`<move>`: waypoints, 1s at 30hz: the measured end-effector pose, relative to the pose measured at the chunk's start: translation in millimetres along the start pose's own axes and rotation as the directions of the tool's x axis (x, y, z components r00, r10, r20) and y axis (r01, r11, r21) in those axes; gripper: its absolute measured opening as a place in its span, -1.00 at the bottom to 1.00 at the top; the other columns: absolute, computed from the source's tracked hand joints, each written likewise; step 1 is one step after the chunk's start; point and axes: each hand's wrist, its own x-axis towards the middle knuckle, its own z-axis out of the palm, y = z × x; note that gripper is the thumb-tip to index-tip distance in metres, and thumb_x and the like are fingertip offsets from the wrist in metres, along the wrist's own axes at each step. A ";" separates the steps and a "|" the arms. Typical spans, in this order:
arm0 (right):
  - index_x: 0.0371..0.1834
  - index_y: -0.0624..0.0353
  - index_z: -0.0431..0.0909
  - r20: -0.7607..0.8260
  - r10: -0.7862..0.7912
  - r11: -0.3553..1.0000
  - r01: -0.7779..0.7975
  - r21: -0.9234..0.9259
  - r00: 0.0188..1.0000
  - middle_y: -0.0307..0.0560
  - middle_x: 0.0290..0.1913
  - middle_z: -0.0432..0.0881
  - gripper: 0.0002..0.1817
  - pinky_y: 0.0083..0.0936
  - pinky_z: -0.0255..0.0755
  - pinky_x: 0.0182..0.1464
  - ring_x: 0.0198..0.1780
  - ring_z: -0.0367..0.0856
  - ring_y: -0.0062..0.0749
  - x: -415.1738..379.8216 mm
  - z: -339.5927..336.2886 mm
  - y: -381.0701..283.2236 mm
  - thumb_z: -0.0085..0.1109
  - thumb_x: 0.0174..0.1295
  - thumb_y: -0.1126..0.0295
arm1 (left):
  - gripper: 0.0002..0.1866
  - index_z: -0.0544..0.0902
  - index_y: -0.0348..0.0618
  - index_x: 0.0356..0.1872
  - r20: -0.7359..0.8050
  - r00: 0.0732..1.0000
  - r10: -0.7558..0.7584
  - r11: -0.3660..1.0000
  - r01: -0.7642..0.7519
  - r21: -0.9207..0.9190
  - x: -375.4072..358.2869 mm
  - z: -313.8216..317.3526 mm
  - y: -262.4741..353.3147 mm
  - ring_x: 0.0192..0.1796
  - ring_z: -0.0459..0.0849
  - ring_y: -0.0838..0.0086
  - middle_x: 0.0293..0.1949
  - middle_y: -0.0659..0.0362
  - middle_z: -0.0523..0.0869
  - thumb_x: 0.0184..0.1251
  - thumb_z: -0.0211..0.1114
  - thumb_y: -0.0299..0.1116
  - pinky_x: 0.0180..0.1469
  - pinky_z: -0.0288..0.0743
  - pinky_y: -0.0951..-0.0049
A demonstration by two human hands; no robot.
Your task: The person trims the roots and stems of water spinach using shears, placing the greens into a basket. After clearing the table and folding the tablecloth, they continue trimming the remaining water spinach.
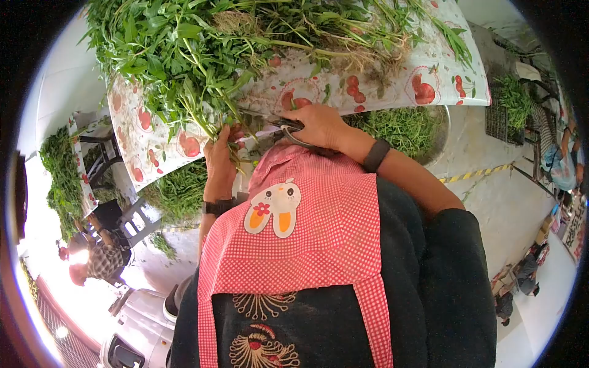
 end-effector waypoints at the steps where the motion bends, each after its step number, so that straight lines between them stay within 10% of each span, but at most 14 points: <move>1: 0.09 -0.19 0.55 0.005 -0.027 1.000 0.027 -0.013 1.000 0.07 -0.34 0.64 -0.44 -0.28 0.45 -0.24 -0.32 0.61 -0.01 0.8 0.0 -3.3 0.31 -0.06 -0.01 | -0.81 0.55 -0.22 -0.12 -0.003 1.000 -0.001 1.000 0.001 -0.002 0.9 0.0 0.9 -0.39 0.61 0.51 -0.31 0.13 0.67 0.32 0.18 -0.37 -0.45 0.48 0.55; 15: 0.04 -0.23 0.58 0.033 -0.139 0.990 0.140 -0.032 0.990 0.14 -0.29 0.62 -0.51 -0.16 0.46 -0.20 -0.24 0.59 0.05 0.5 -2.8 -8.6 0.19 -0.06 0.10 | -0.75 0.62 -0.22 -0.18 0.083 0.996 -0.039 0.953 0.012 0.302 11.7 3.1 21.9 -0.44 0.50 0.63 -0.39 0.26 0.61 0.22 0.31 -0.28 -0.43 0.40 0.59; 20: 0.09 -0.24 0.56 0.064 -0.092 0.991 0.098 -0.091 0.994 0.09 -0.34 0.64 -0.47 -0.19 0.45 -0.25 -0.34 0.59 0.03 -8.9 -11.4 -3.7 0.22 -0.05 0.02 | -0.78 0.62 -0.25 -0.21 0.077 0.992 0.105 0.987 -0.113 0.117 -11.8 -44.3 29.4 -0.52 0.52 0.60 -0.45 0.26 0.58 0.25 0.29 -0.31 -0.58 0.41 0.55; 23: 0.10 -0.20 0.54 -0.021 -0.132 0.991 0.133 0.025 0.991 0.07 -0.35 0.65 -0.45 -0.24 0.45 -0.28 -0.37 0.60 0.01 -9.8 -12.1 5.9 0.27 -0.03 -0.01 | -0.78 0.63 -0.28 -0.23 0.038 0.998 -0.055 0.978 0.061 -0.201 -17.9 -89.5 22.9 -0.57 0.48 0.62 -0.50 0.25 0.58 0.28 0.27 -0.31 -0.53 0.46 0.59; 26: 0.11 0.05 0.53 -0.004 -0.151 0.980 0.150 0.133 0.988 0.00 -0.30 0.70 -0.48 -0.52 0.45 -0.27 -0.33 0.68 -0.33 -7.3 -32.3 -19.4 0.33 0.02 0.23 | -0.74 0.63 -0.28 -0.25 0.015 1.000 0.010 0.997 -0.008 -0.081 -38.7 -97.7 24.1 -0.61 0.45 0.64 -0.57 0.25 0.56 0.28 0.28 -0.25 -0.58 0.36 0.61; 30: 0.11 0.01 0.53 -0.029 -0.174 0.935 0.175 0.310 0.984 0.10 -0.37 0.66 -0.43 -0.45 0.40 -0.34 -0.47 0.60 -0.29 14.2 -24.3 -35.4 0.32 0.02 0.06 | -0.67 0.64 -0.30 -0.24 -0.011 1.000 -0.027 0.999 0.026 -0.045 -52.9 -94.4 23.6 -0.66 0.39 0.68 -0.66 0.29 0.51 0.30 0.25 -0.16 -0.64 0.23 0.66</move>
